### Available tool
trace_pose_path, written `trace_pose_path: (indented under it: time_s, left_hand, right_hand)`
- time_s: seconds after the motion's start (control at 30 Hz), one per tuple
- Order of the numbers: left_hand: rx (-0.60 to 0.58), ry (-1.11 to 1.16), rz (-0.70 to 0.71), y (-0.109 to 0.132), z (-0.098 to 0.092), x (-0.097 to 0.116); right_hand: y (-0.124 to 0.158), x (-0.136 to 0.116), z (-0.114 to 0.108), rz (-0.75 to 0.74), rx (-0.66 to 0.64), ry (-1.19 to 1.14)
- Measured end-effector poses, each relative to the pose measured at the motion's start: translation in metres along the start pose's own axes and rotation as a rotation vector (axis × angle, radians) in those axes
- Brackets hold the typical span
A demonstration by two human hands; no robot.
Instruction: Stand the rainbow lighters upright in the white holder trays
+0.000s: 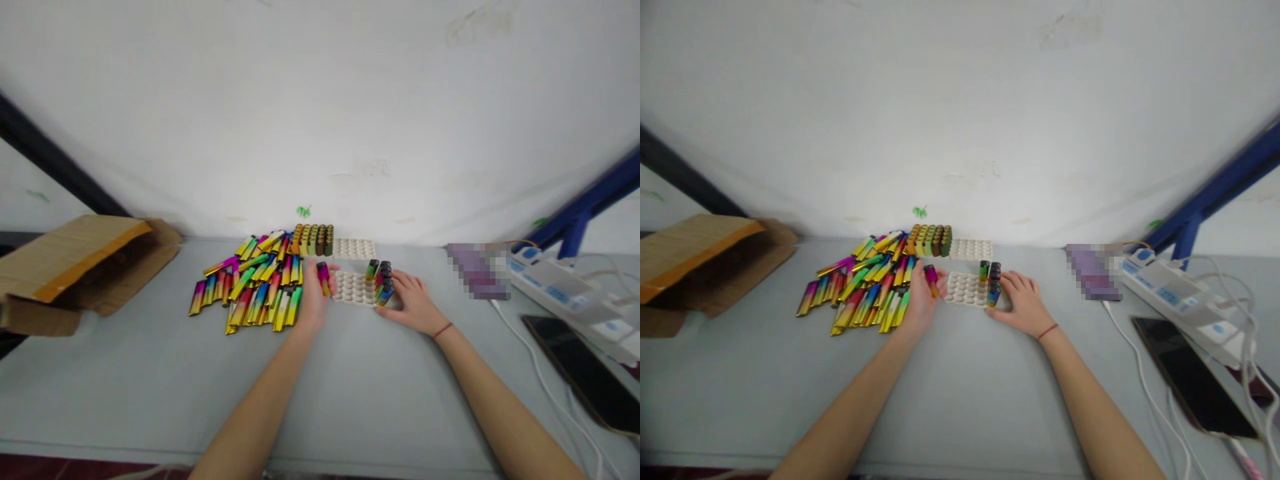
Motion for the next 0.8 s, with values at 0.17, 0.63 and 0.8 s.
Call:
trace_pose_path:
  time_s: [0.17,0.63,0.8]
  left_hand:
    - [0.038,-0.009,-0.037,0.0028,-0.0019,-0.0003]
    - [0.229,0.099,-0.046,0.0069,-0.0048,0.0057]
    - [0.246,0.111,-0.028,0.0066,-0.0068,0.0051]
  right_hand:
    - [0.0012,0.0013,0.001,-0.001,0.007,0.013]
    - [0.0021,0.0015,0.0007,-0.007,0.022,0.011]
    - [0.0026,0.0025,0.0015,-0.015,0.016,0.015]
Point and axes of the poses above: each hand's wrist, its own y-axis away from the middle knuckle, its own z-axis out of the palm, x = y × z, the point moved 2 cm from there along -y, towards the middle knuckle, and after that the axes turned 15 degrees about -z, right-handed, at the moved point
